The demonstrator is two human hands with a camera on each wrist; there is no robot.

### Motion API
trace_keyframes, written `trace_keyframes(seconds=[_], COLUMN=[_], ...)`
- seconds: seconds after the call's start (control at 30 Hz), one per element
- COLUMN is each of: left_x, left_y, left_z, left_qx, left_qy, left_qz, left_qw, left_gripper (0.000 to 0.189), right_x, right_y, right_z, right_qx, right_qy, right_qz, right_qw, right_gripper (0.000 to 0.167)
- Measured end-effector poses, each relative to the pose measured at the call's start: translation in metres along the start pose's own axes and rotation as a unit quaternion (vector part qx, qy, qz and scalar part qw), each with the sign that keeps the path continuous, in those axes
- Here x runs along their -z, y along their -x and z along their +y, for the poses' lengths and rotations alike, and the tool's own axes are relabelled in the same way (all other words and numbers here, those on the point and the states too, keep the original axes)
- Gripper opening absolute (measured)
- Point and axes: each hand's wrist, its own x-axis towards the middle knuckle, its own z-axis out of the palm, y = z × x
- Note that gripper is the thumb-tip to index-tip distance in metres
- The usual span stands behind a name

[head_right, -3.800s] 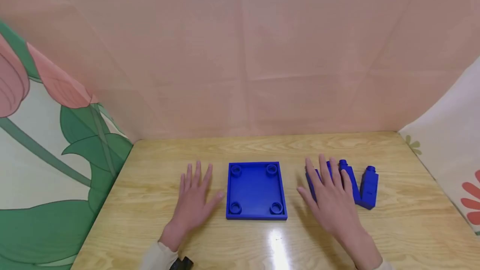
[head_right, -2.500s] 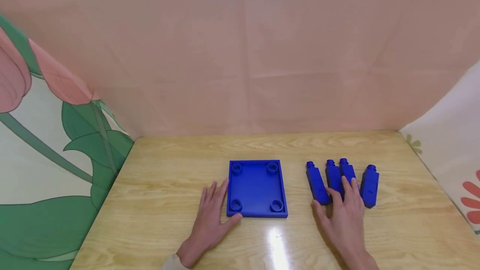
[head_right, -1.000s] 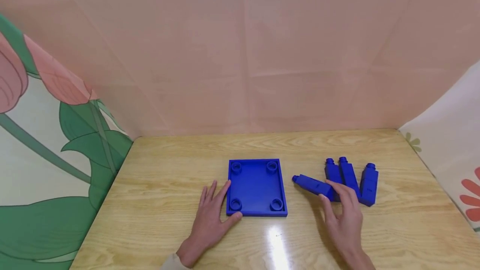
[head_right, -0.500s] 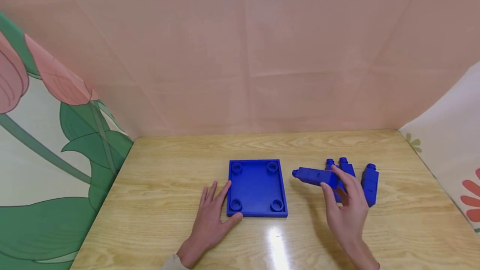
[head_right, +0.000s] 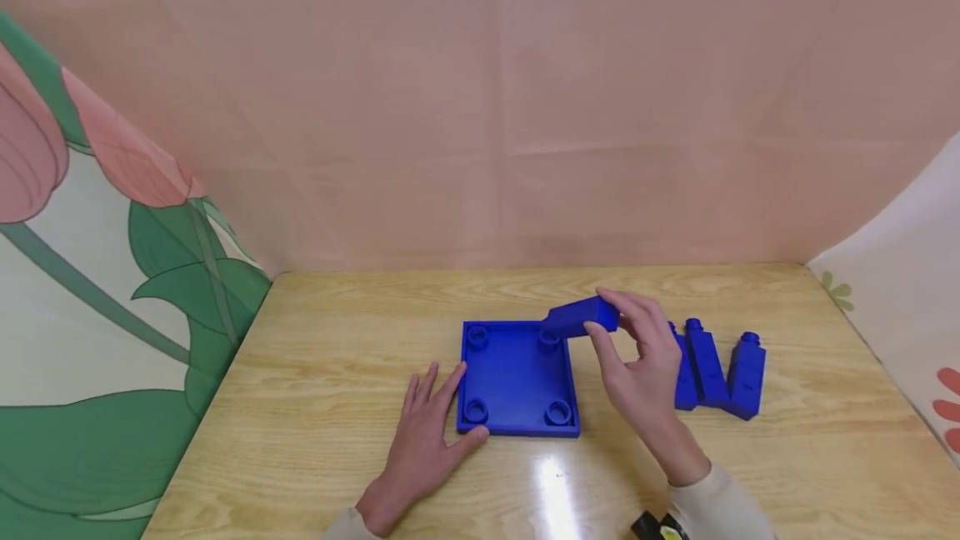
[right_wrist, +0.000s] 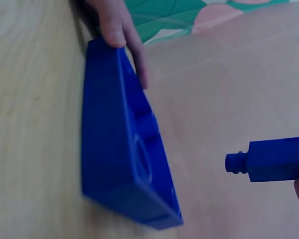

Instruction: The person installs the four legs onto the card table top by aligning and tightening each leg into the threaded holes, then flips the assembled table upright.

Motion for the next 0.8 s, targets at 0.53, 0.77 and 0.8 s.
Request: trace_keyframes(seconds=[0.53,0.77,0.8], left_x=[-0.002,-0.003,-0.002], left_y=[-0.002,-0.002,-0.002], left_z=[-0.001,-0.001,-0.001], left_qx=[-0.001,-0.006,-0.008], left_qy=[0.006,0.005,0.005], left_qz=[0.01,0.011,0.012], left_qw=[0.9999,0.9999,0.9999], left_gripper=[0.095,0.094,0.094], right_x=[-0.064,-0.083,-0.085], right_y=[-0.023,-0.022,-0.022], right_z=[0.007,0.016,0.017], right_qx=[-0.007,-0.018,-0.017], right_qy=[0.043,0.047,0.051], right_qz=[-0.146,-0.173,-0.177], right_qw=[0.9884,0.9836,0.9828], right_gripper=[0.05,0.043,0.042])
